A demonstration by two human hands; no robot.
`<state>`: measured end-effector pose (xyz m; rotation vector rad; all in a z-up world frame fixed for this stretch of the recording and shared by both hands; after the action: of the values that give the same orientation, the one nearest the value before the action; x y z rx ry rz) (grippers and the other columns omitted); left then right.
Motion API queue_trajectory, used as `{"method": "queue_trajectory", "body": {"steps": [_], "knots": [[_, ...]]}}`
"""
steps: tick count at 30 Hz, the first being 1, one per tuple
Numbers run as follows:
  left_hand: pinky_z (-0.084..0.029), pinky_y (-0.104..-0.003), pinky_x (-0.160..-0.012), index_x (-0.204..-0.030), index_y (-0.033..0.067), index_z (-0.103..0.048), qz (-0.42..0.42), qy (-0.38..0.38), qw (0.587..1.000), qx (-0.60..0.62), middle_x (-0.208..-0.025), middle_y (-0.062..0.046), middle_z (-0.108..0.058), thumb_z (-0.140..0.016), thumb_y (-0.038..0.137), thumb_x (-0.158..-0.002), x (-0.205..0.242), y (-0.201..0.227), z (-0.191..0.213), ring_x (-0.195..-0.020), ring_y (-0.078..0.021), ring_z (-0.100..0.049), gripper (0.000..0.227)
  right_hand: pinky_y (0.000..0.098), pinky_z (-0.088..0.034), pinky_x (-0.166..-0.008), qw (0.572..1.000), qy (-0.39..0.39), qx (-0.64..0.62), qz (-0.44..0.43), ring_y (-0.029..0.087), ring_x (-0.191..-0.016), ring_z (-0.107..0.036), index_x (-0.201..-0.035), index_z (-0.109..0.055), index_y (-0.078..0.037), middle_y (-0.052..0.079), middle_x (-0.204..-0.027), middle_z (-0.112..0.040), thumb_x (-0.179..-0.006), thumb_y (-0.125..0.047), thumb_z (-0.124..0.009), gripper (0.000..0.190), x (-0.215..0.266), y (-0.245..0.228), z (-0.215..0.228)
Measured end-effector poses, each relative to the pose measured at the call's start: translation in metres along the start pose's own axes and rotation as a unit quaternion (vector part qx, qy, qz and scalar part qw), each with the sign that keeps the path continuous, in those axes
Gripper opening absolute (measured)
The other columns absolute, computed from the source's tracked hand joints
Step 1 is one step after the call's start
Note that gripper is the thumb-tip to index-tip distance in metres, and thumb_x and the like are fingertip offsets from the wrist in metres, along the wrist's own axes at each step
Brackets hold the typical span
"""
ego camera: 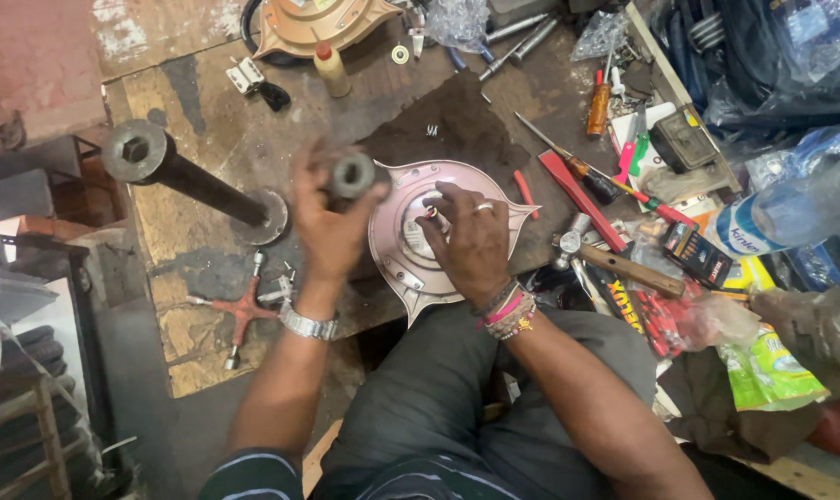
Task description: The person assembles an electric motor by placing a rotor into a stator housing and securing it with a metal cover. They use a hammer to tap the cover into place and then insert a cylindrical metal piece into the center of the assembly.
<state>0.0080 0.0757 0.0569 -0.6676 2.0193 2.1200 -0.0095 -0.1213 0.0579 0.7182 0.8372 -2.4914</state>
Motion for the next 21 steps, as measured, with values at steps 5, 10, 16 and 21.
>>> {"method": "queue_trajectory", "body": {"steps": [5,10,16,21], "knots": [[-0.057,-0.031,-0.101,-0.156,0.0032,-0.033,0.027,-0.079,0.996,0.042,-0.131,-0.011,-0.066,-0.083,0.001,-0.090,0.009,0.017,-0.039,-0.117,-0.0163,-0.066,0.083,0.0442,-0.040,-0.090,1.000,0.025,0.000,0.000,0.022,-0.102,-0.066,-0.142,-0.044,-0.004,0.000,-0.105,-0.077,-0.093,-0.021,-0.079,0.063,0.002,0.001,-0.001],[-0.056,-0.030,-0.103,-0.156,0.0025,-0.032,0.033,-0.080,0.994,0.060,-0.132,-0.011,-0.067,-0.082,0.002,-0.093,0.012,0.014,-0.038,-0.118,-0.0161,-0.066,0.080,0.0444,-0.039,-0.089,1.000,0.026,-0.002,0.002,0.022,-0.102,-0.066,-0.147,-0.040,-0.003,0.001,-0.104,-0.078,-0.093,-0.020,-0.079,0.069,0.002,0.002,-0.004],[-0.059,-0.029,-0.095,-0.155,0.0017,-0.032,0.050,-0.097,0.994,0.030,-0.127,-0.011,-0.069,-0.082,0.003,-0.091,0.012,0.025,-0.047,-0.110,-0.0148,-0.069,0.081,0.0446,-0.041,-0.094,0.999,0.024,0.028,-0.020,0.023,-0.099,-0.065,-0.152,-0.038,-0.003,0.005,-0.100,-0.070,-0.087,-0.016,-0.080,0.078,0.002,0.002,-0.003],[-0.060,-0.030,-0.097,-0.154,0.0015,-0.033,0.051,-0.113,0.992,0.022,-0.128,-0.011,-0.070,-0.082,0.005,-0.090,0.010,0.027,-0.054,-0.111,-0.0156,-0.070,0.080,0.0473,-0.040,-0.088,0.997,-0.034,0.052,-0.043,0.030,-0.095,-0.063,-0.154,-0.035,0.000,0.008,-0.100,-0.069,-0.076,-0.024,-0.087,0.097,-0.002,0.014,0.023]]}}
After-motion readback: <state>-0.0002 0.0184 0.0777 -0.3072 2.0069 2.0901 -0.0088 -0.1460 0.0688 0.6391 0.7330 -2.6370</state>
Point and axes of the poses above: each hand's wrist, its own x-axis away from the middle knuckle, its own z-axis out of the back of the hand, y = z × x, the point moved 2 cm from there along -x, towards the middle knuckle
